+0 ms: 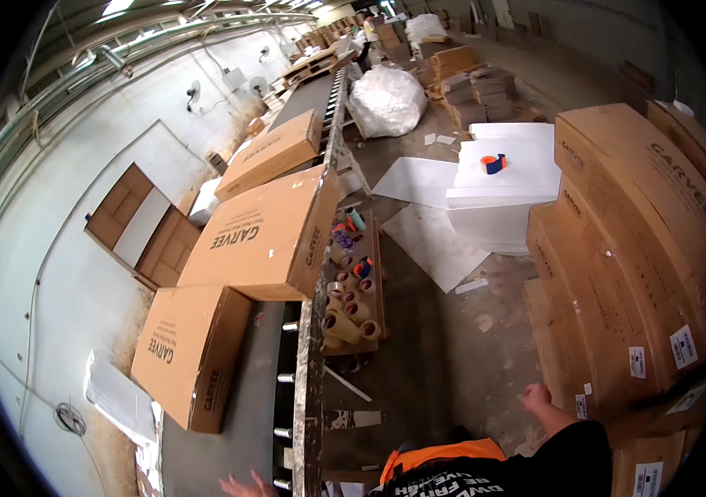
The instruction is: The person picks up large cardboard boxes from the floor and places them onto a motorized conveyor belt in a warehouse.
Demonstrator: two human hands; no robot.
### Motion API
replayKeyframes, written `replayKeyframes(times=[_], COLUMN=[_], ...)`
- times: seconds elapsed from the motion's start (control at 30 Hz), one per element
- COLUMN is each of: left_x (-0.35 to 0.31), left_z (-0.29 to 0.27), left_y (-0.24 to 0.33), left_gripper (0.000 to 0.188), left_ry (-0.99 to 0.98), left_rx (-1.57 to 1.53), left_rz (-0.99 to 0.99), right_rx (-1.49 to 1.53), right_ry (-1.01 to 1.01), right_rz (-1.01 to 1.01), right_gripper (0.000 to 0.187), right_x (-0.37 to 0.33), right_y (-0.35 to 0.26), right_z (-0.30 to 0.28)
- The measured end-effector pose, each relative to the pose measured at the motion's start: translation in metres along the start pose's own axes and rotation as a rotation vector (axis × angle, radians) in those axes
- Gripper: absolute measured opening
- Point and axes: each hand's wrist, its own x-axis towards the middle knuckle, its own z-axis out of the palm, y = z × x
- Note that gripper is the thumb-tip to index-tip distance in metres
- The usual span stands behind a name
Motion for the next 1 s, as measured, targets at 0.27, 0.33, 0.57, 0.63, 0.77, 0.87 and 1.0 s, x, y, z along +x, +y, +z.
replayKeyframes(times=[0.27,0.33,0.57,0.63,0.77,0.87,1.0], left_x=[0.107,0.144,0.234,0.232,0.224,0.227,0.224], left_z=[0.181,0.228,0.379,0.421,0.423,0.427,0.425], left_y=[0.197,0.255,0.393,0.415,0.44,0.422,0.427], left_gripper=[0.07,0.074,0.095,0.096,0.094,0.091,0.081], left_ry=[-0.439,-0.459,-0.72,-0.792,-1.028,-1.016,-0.756], left_rx=[-0.497,-0.573,-0.356,-0.276,-0.054,-0.035,0.119], left_rz=[0.253,0.283,0.22,0.201,0.21,0.213,-0.369], right_rx=[0.239,0.272,0.431,0.461,0.339,0.112,-0.216], right_ry=[0.17,0.292,0.036,0.145,-0.052,-0.209,-0.081], right_rz=[0.158,0.182,0.621,0.588,0.432,0.188,-0.325], right_gripper=[0.015,0.014,0.016,0.012,0.014,0.018,0.028], right_x=[0.049,0.092,0.15,0.163,0.234,0.289,0.391], right_y=[0.071,0.13,0.096,0.075,-0.032,-0.164,-0.367], right_z=[-0.014,-0.006,-0.022,-0.028,-0.054,-0.08,-0.097])
